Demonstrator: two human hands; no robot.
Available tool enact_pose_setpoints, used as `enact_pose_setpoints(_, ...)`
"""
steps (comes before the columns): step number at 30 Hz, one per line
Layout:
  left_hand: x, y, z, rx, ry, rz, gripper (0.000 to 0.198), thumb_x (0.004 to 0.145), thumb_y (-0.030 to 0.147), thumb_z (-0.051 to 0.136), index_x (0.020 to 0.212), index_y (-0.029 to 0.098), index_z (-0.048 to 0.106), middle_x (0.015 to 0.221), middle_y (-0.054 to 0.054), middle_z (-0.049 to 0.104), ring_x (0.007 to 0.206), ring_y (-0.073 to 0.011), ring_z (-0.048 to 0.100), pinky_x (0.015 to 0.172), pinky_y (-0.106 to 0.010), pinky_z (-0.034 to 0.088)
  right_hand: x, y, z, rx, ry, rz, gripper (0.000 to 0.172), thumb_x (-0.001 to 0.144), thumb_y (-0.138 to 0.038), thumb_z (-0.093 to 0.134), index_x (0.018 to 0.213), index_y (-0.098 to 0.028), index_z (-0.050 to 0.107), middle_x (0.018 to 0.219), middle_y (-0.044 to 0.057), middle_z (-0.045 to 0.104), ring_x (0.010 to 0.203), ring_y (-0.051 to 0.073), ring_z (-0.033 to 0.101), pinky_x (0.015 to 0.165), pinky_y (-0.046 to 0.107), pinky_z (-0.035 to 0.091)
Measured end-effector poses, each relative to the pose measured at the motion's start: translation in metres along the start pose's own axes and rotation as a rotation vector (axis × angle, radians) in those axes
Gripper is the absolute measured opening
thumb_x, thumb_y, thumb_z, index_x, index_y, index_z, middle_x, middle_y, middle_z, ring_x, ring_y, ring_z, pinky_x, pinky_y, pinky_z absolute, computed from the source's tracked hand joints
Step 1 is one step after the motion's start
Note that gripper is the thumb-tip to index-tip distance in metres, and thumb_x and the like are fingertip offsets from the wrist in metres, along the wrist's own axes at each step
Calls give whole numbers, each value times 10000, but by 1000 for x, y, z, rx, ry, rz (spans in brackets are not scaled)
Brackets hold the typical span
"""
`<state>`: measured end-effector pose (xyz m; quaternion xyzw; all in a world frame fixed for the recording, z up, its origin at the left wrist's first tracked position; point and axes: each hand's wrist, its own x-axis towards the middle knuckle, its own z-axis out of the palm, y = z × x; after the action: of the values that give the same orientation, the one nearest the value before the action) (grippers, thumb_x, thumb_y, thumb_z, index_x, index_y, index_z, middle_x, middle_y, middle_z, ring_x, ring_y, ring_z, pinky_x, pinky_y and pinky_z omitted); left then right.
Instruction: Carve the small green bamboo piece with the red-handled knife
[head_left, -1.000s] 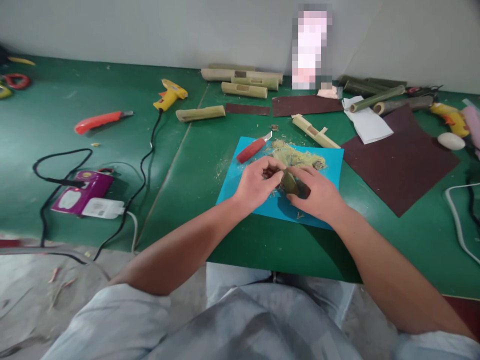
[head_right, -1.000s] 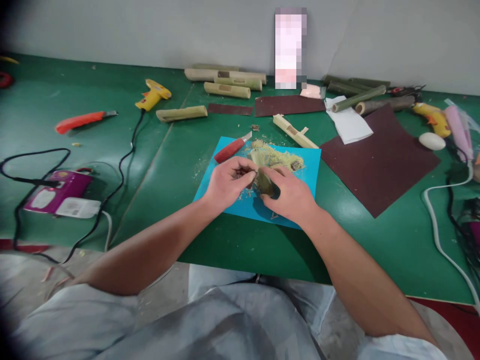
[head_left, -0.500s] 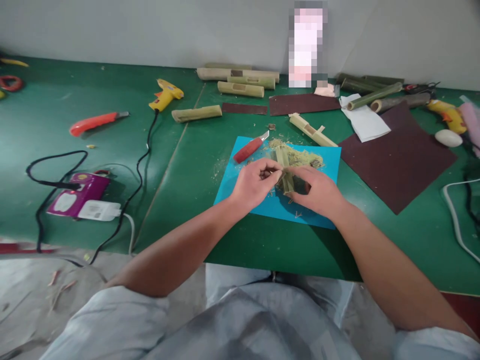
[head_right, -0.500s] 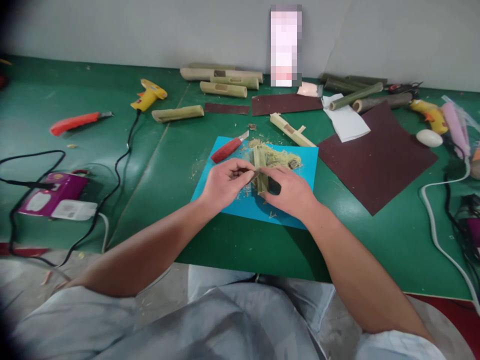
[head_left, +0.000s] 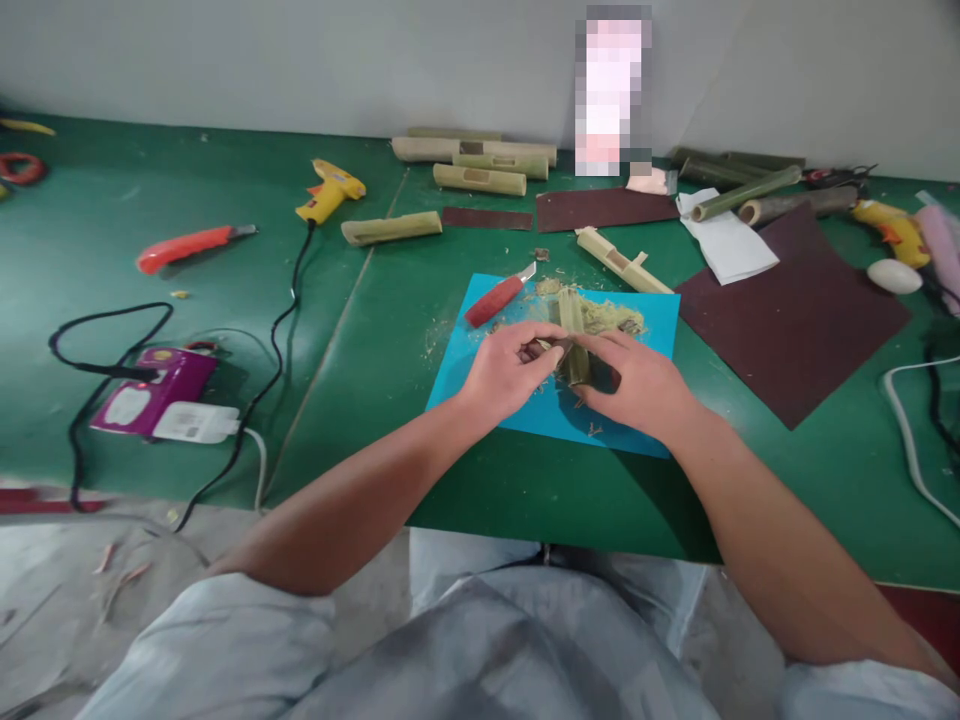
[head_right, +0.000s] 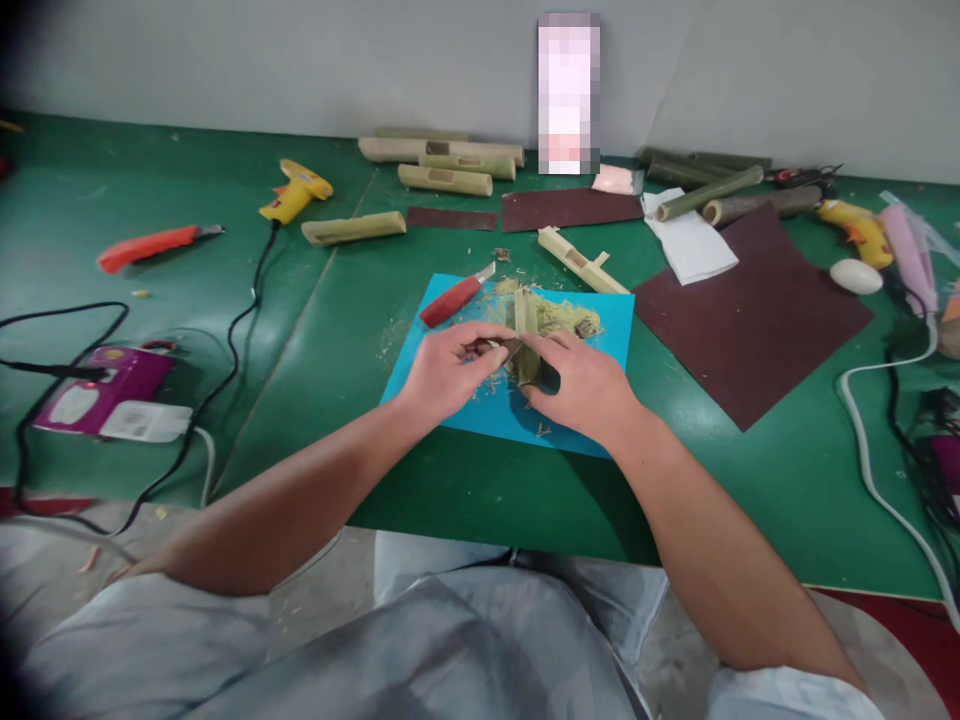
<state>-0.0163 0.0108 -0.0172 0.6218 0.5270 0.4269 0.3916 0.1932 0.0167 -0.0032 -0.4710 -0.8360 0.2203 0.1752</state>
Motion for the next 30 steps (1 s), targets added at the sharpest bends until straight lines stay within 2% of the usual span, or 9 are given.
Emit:
enact_pose_setpoints(3, -1, 2, 0, 44, 0, 30, 232, 855, 245, 668, 1047, 197, 787, 853, -38, 739, 686, -128, 625, 635, -247, 516, 0, 3, 0, 65, 25, -2, 594, 826, -317, 678, 1415, -257, 636, 1288, 101, 703, 1151, 321, 657, 906, 453, 555)
enact_pose_setpoints(8, -5, 1, 3, 111, -16, 63, 185, 859, 217, 666, 1009, 211, 775, 852, -33, 725, 690, -126, 617, 638, -247, 503, 1, 8, 4, 119, 59, -21, 546, 829, -310, 678, 1372, -246, 665, 1275, 110, 684, 1127, 305, 667, 930, 464, 567)
enact_pose_setpoints(14, -7, 1, 8, 134, -68, 68, 133, 846, 188, 687, 965, 185, 746, 790, -15, 669, 669, -111, 581, 630, -245, 475, 4, 7, 15, 87, 156, -61, 465, 864, -341, 650, 1312, -227, 698, 1395, 123, 644, 1324, 322, 599, 1066, 492, 530)
enact_pose_setpoints(18, -6, -3, 6, 95, -53, 48, 122, 853, 168, 664, 960, 178, 721, 745, 6, 645, 649, -98, 577, 609, -230, 460, 4, 6, 21, 71, 184, -59, 467, 879, -377, 653, 1324, -238, 691, 1473, 117, 622, 1381, 329, 574, 1120, 537, 500)
enact_pose_setpoints(23, -7, -7, 6, 62, -47, 42, 95, 820, 139, 663, 902, 185, 663, 694, 26, 615, 615, -92, 559, 582, -227, 443, 5, 8, 24, 75, 195, -76, 492, 864, -382, 675, 1324, -209, 696, 1512, 126, 600, 1411, 329, 555, 1168, 536, 473)
enact_pose_setpoints(30, -5, -6, 7, 73, -105, -4, 71, 834, 149, 641, 892, 189, 633, 685, 22, 630, 606, -101, 567, 582, -245, 440, 6, 9, 24, 122, 166, -81, 502, 852, -325, 689, 1339, -206, 684, 1542, 116, 568, 1431, 321, 535, 1154, 532, 499)
